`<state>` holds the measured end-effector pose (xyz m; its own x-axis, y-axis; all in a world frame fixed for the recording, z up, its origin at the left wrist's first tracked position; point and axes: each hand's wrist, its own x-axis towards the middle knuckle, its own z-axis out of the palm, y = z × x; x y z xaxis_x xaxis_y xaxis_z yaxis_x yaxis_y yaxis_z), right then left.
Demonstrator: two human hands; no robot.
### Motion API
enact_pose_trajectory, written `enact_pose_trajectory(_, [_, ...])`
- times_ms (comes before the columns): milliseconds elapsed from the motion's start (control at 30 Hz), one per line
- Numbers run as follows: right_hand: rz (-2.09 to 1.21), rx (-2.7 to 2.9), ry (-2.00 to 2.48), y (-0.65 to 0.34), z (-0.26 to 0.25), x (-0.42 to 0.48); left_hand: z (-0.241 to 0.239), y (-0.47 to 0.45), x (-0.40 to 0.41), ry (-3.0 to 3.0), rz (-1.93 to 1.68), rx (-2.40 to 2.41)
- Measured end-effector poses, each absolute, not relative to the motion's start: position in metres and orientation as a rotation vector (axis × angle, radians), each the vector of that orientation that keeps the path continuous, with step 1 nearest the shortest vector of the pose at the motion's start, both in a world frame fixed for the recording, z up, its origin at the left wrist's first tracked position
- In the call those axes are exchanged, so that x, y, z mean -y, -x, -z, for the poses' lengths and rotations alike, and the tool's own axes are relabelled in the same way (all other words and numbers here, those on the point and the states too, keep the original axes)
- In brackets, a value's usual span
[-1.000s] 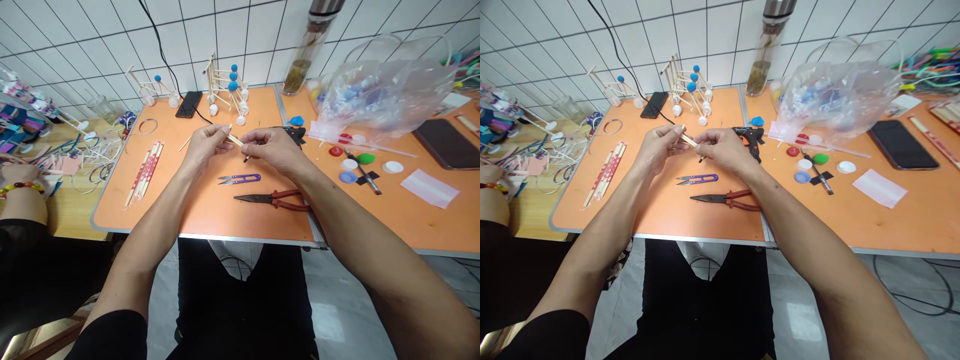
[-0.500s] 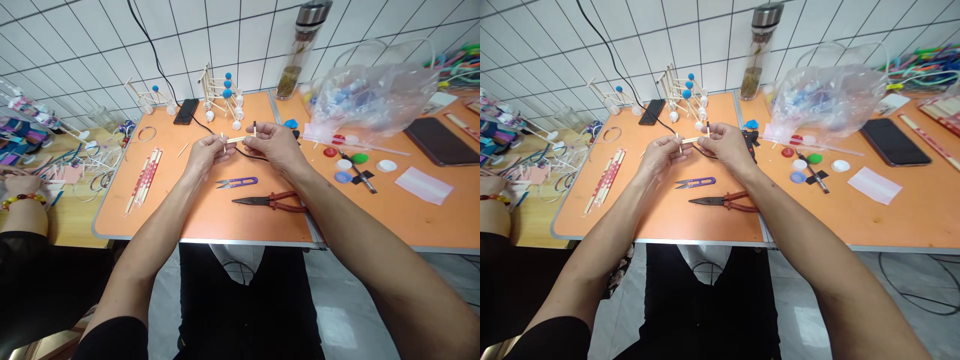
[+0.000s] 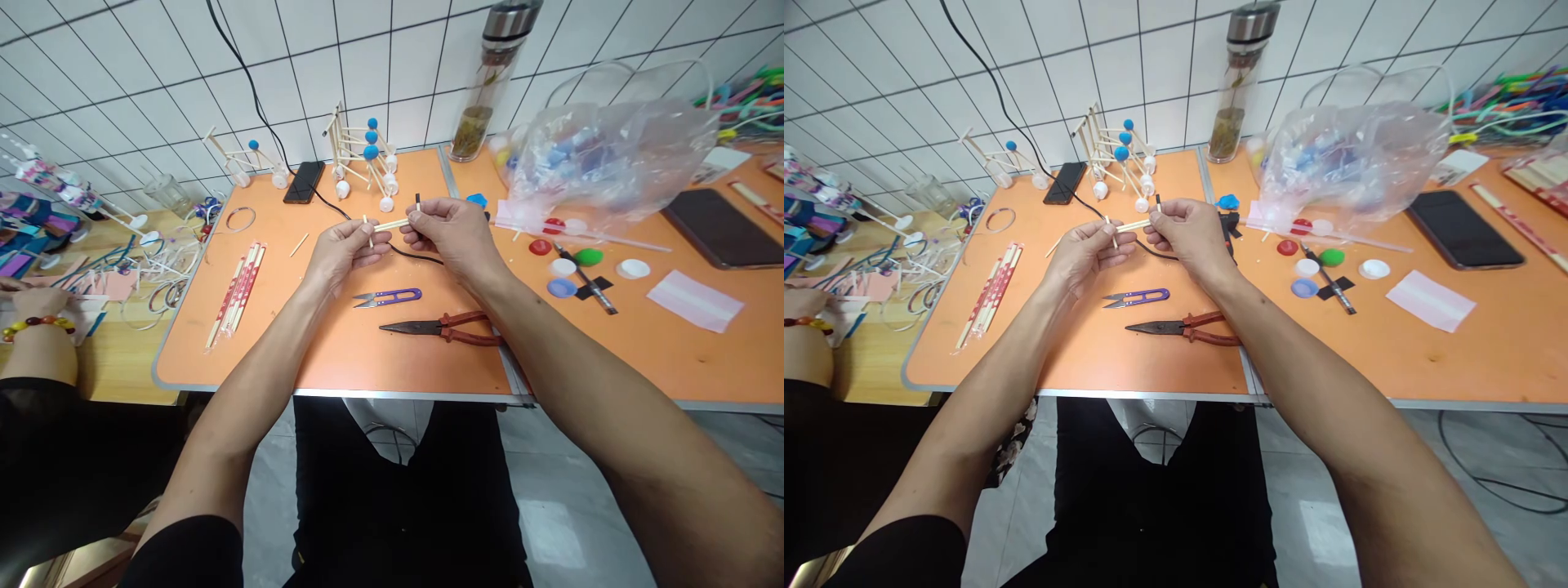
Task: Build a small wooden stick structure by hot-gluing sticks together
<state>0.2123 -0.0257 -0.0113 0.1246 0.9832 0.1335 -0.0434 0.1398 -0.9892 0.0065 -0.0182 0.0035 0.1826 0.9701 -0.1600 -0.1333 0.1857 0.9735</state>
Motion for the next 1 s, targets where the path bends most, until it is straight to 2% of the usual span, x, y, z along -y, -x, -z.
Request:
enact_pose_trajectory(700, [-1.052, 1.073, 1.168, -0.205, -0.008, 0.039, -0.001, -0.011, 0.015, -0.972, -0.928, -0.940])
enact_pose_trajectory(1000, [-1.045, 1.079, 1.159, -0.207, -0.005, 0.036, 0.000, -0.007, 0.014, -0.967, -1.149, -1.043])
